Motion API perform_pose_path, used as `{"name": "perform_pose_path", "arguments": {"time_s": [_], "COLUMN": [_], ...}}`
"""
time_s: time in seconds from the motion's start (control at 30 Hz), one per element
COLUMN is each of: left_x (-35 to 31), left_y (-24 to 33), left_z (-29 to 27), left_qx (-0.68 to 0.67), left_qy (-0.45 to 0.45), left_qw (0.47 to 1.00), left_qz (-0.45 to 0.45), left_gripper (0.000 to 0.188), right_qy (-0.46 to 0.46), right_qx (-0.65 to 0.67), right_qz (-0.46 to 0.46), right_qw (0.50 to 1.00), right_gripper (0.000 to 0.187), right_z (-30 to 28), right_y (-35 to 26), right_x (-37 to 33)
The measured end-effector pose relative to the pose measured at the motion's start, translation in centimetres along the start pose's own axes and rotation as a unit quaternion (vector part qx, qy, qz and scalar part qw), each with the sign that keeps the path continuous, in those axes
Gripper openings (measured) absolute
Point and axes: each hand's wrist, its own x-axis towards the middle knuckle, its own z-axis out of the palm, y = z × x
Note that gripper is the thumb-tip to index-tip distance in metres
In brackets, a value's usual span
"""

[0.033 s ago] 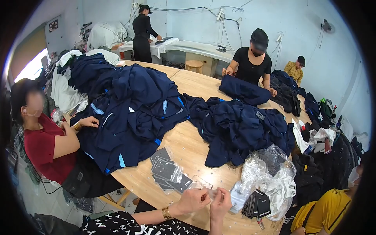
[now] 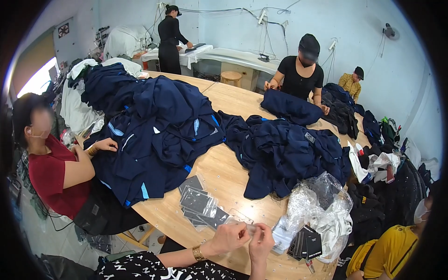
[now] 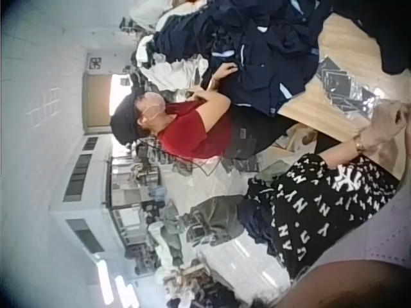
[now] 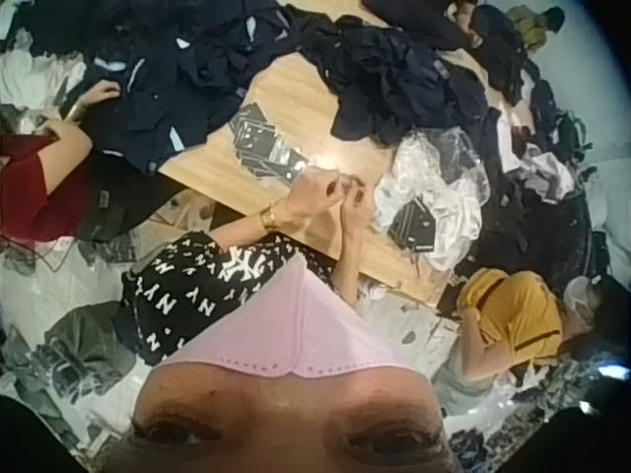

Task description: Packaging small black tags or cards into individual plastic sleeves at a garment factory workbench.

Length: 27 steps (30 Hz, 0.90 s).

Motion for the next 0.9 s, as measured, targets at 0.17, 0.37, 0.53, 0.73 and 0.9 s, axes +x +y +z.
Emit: {"name": "perform_pose_path", "arguments": {"time_s": [0.17, 0.37, 0.53, 0.73, 0.9], "left_x": [0.4, 0.1, 0.4, 0.5, 0.9], "left_y": [-0.3, -0.9, -2.0, -1.6, -0.7], "left_z": [-0.2, 0.4, 0.9, 0.1, 0.4], "left_qx": [0.074, 0.163, 0.000, 0.121, 0.079], "left_qy": [0.004, -0.015, -0.028, -0.063, -0.048], "left_qw": [0.996, 0.986, 0.995, 0.986, 0.995], "left_qz": [0.058, 0.015, -0.097, -0.095, -0.032], "left_gripper": [0.011, 0.015, 0.020, 0.016, 0.018], "right_qy": [-0.165, -0.149, -0.144, -0.136, -0.124], "right_qx": [0.008, -0.158, -0.153, -0.183, 0.012], "right_qz": [0.040, -0.007, -0.049, -0.059, 0.056], "right_qw": [0.985, 0.976, 0.976, 0.972, 0.991], "right_gripper": [0.020, 0.027, 0.028, 0.032, 0.043], "right_z": [0.1, 1.0, 1.6, 1.3, 2.4], "right_y": [1.5, 0.3, -0.1, 0.7, -0.3], "right_x": [-0.1, -0.1, -0.4, -0.2, -0.1]}}
